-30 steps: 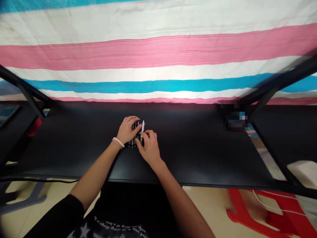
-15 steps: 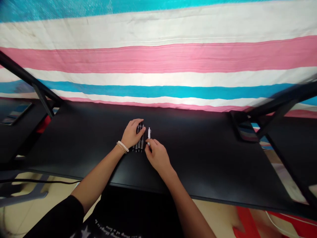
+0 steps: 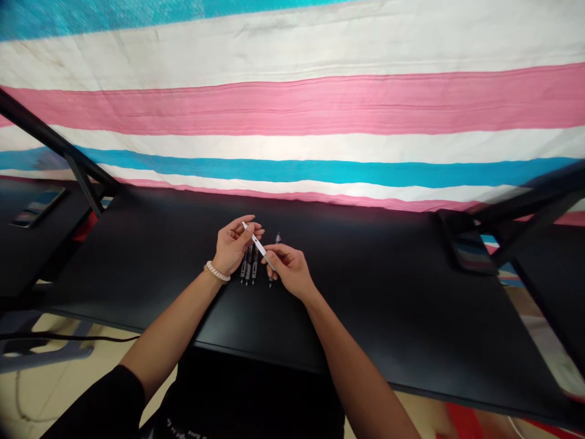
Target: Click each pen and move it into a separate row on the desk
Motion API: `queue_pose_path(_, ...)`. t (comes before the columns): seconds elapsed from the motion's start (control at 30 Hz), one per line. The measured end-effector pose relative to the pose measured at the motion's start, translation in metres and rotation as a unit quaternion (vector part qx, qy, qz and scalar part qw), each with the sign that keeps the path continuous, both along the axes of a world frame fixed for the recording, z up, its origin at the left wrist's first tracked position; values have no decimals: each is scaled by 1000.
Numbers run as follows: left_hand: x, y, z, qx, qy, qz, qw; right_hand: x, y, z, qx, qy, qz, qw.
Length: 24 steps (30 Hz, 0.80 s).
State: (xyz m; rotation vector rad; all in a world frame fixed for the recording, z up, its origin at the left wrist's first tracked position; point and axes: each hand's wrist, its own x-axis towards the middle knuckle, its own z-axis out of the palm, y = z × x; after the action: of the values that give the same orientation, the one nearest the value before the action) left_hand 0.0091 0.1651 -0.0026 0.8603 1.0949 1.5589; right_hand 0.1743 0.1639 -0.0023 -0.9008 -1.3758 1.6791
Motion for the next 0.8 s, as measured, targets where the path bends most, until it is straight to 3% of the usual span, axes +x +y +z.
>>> queue_pose_path(0.13, 2, -2, 4, -17, -58, 38, 997, 4, -6, -2, -22, 3, 0, 1000)
queue_pose_path(0.3, 7, -9, 13, -14, -123, -13, 992, 8, -8, -1, -35, 3, -71, 997)
queue_pose_path(0.4, 10, -10, 16, -8, -131, -2, 991, 7, -8, -1, -33, 7, -92, 995)
queue_pose_path(0.53, 14, -9, 13, -28, -135, 54, 989, 3, -11, -2, 14, -17, -136, 990)
queue_pose_path(0.8, 21, -9, 11, -38, -157, 97, 982, -3, -16, -8, 148, -95, -224, 959)
